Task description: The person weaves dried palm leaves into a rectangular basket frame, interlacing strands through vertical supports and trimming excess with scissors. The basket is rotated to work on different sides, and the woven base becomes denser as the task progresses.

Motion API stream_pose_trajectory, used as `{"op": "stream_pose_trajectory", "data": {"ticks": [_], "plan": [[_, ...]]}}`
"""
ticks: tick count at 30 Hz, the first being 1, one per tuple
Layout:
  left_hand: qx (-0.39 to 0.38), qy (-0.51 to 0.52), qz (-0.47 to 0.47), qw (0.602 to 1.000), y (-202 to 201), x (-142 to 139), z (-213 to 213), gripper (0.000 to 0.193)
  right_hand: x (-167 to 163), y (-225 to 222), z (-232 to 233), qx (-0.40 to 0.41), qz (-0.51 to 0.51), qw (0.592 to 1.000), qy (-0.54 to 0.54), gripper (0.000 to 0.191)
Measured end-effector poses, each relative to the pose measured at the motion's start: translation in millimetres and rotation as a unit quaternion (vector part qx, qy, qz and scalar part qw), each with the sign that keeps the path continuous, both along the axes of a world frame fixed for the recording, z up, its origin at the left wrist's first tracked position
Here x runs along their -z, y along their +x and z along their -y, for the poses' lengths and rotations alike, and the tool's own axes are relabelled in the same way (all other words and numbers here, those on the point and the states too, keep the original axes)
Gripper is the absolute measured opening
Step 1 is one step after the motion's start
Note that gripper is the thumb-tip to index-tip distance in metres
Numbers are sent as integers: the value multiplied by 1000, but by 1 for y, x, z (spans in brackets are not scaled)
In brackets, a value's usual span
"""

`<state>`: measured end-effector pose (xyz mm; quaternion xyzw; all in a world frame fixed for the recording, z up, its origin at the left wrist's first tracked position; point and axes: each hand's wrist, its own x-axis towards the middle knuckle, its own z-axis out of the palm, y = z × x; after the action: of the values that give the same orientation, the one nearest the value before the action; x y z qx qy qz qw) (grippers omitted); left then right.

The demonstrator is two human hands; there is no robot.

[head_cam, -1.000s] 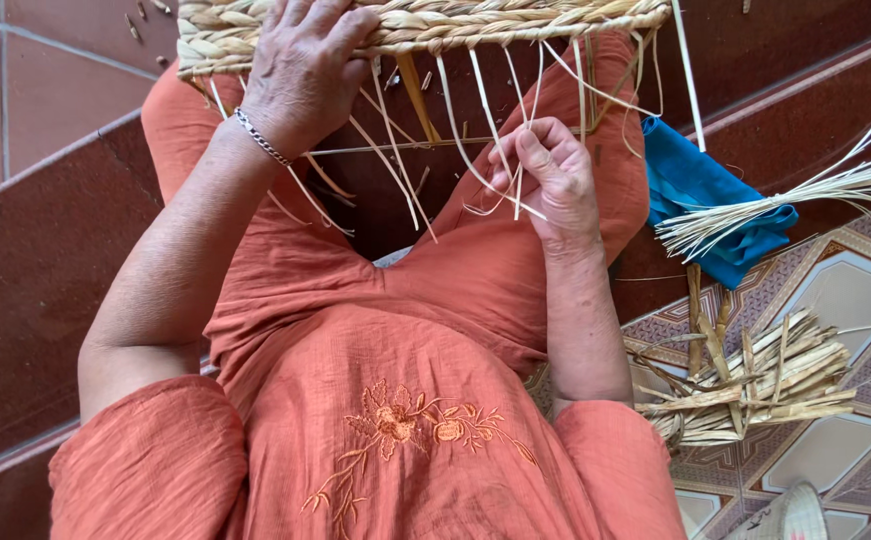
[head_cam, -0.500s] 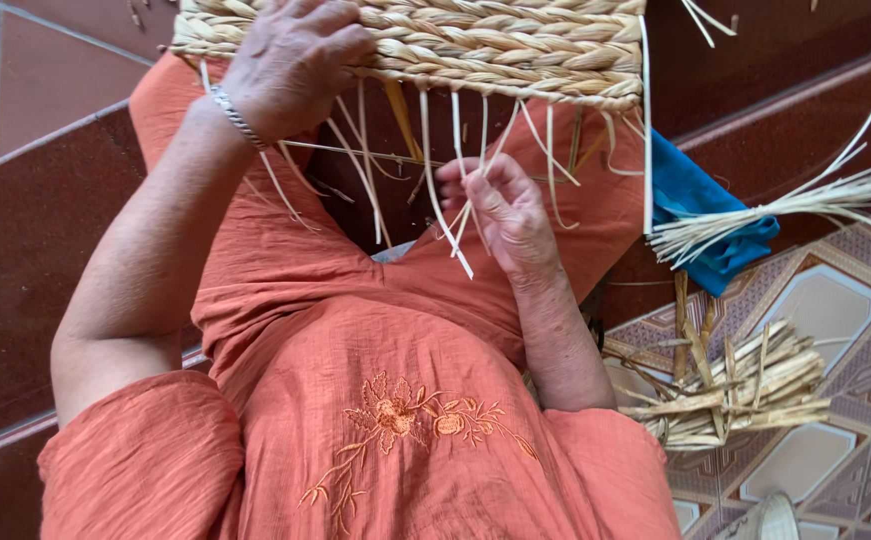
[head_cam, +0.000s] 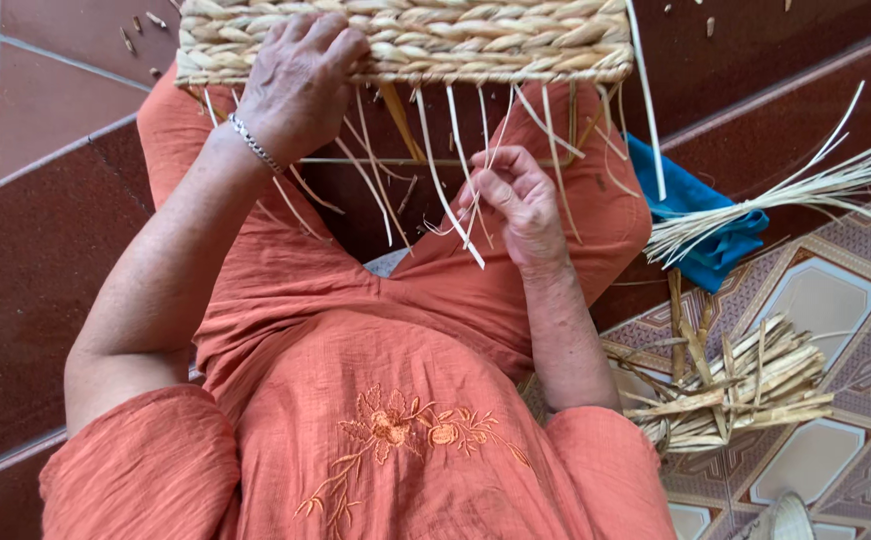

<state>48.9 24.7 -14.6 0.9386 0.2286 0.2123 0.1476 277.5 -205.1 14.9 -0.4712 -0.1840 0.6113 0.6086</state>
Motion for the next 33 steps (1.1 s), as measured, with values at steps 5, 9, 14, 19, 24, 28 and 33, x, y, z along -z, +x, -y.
{"op": "stream_pose_trajectory", "data": {"ticks": [5,9,14,19,24,28,33], "plan": [[-38,18,41,998,-6,-33,22,43,-2,5,-2,12,94,995,15,14],[27,-270,194,943,0,-50,80,22,1,13,3,14,20,1000,-6,15],[-9,-691,158,705,33,-35,117,33,2,16,5,11,-5,1000,-23,14],[13,-769,212,603,54,-15,122,25,3,20,6,-7,100,994,-47,13],[-23,-662,80,745,49,14,106,21,7,27,5,14,231,972,-41,10],[-41,-694,102,711,44,34,100,17,12,28,1,9,302,952,-58,11],[-84,-434,178,879,48,45,105,11,20,26,-6,15,385,923,-13,11]]}}
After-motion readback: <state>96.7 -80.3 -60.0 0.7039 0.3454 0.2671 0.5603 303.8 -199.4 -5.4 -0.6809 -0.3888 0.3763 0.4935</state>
